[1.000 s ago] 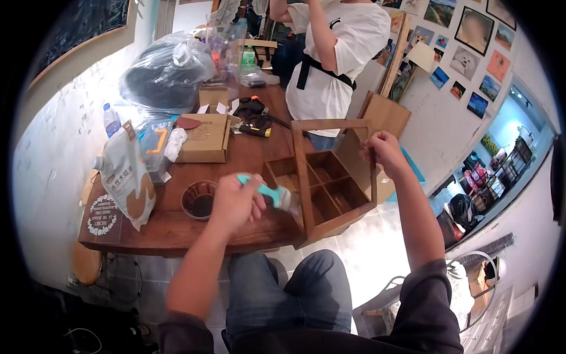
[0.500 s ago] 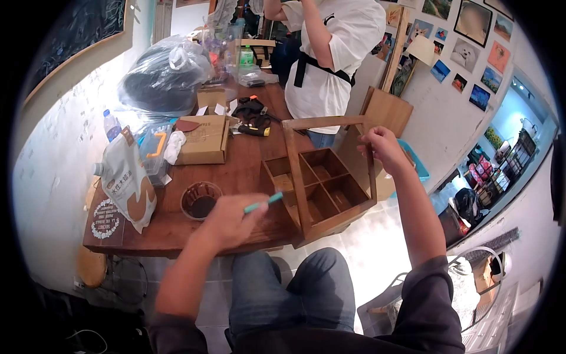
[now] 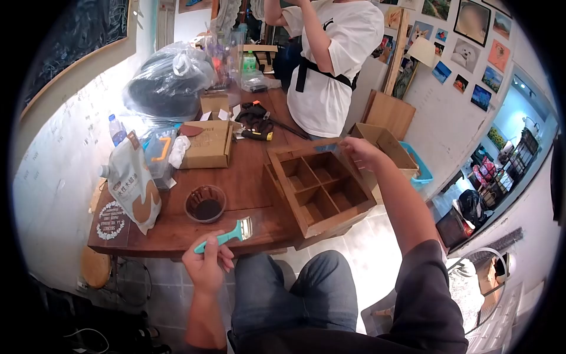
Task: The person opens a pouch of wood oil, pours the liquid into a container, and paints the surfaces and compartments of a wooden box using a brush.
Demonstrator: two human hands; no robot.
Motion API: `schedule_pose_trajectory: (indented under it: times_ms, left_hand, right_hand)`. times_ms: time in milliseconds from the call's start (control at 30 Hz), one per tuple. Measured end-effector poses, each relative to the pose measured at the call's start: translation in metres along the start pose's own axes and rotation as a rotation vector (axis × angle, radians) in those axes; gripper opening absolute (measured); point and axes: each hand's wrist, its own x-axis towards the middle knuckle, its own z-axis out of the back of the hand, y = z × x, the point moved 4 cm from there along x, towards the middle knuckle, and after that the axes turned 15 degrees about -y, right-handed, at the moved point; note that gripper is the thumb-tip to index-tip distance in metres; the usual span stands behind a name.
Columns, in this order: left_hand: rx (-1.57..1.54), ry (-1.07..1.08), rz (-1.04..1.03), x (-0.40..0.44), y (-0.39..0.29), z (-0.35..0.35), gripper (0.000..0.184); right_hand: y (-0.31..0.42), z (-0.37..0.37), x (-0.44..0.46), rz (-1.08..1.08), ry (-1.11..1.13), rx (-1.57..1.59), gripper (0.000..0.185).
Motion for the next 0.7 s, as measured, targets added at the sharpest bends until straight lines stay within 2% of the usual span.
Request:
schedule_pose_trajectory:
  times_ms: [33, 100, 133, 200, 233, 300, 433, 500, 567, 633, 700]
  left_hand:
    - [0.009, -0.004, 0.018, -0.003, 0.0, 0.002, 0.034]
    - [0.011, 0.001, -0.024, -0.005, 0.004, 0.005, 0.035]
    - [-0.001, 0.005, -0.037, -0.007, 0.003, 0.006, 0.035]
    - [-0.007, 0.015, -0.042, -0.01, 0.001, 0.006, 0.035]
    - [-0.015, -0.007, -0.045, -0.01, 0.0, 0.006, 0.035]
    - [-0.017, -0.021, -0.042, -0.01, 0.001, 0.007, 0.036]
    - [-0.03, -0.038, -0.1, -0.014, 0.01, 0.004, 0.037]
    - [-0.02, -0.041, -0.123, -0.02, 0.019, -0.002, 0.037]
    - [-0.051, -0.055, -0.111, -0.024, 0.025, -0.008, 0.04]
    - [-0.123, -0.089, -0.141, -0.028, 0.033, -0.019, 0.041]
    - [-0.198, -0.127, -0.173, -0.035, 0.037, -0.025, 0.042]
  right_hand:
    - [-0.001, -0.003, 0.004, 0.003, 0.002, 0.004, 0.045]
    - [-0.008, -0.005, 0.01, -0.083, -0.022, -0.126, 0.063]
    - [-0.01, -0.004, 0.012, -0.088, -0.021, -0.122, 0.063]
    - [-0.018, -0.001, 0.014, -0.088, 0.086, -0.154, 0.079]
    - [-0.028, 0.004, 0.016, -0.097, 0.086, -0.15, 0.079]
    - [-0.053, 0.017, 0.02, -0.138, 0.068, 0.049, 0.083]
    - [-0.139, 0.023, 0.005, -0.202, 0.08, 0.26, 0.081]
    - [-0.181, 0.005, -0.014, -0.114, 0.224, 0.593, 0.07]
    - [-0.192, -0.017, -0.05, -0.049, 0.212, 0.741, 0.063]
    - [-0.191, -0.031, -0.074, -0.124, 0.251, 0.912, 0.058]
    - [-0.198, -0.039, -0.08, -0.082, 0.211, 0.89, 0.055]
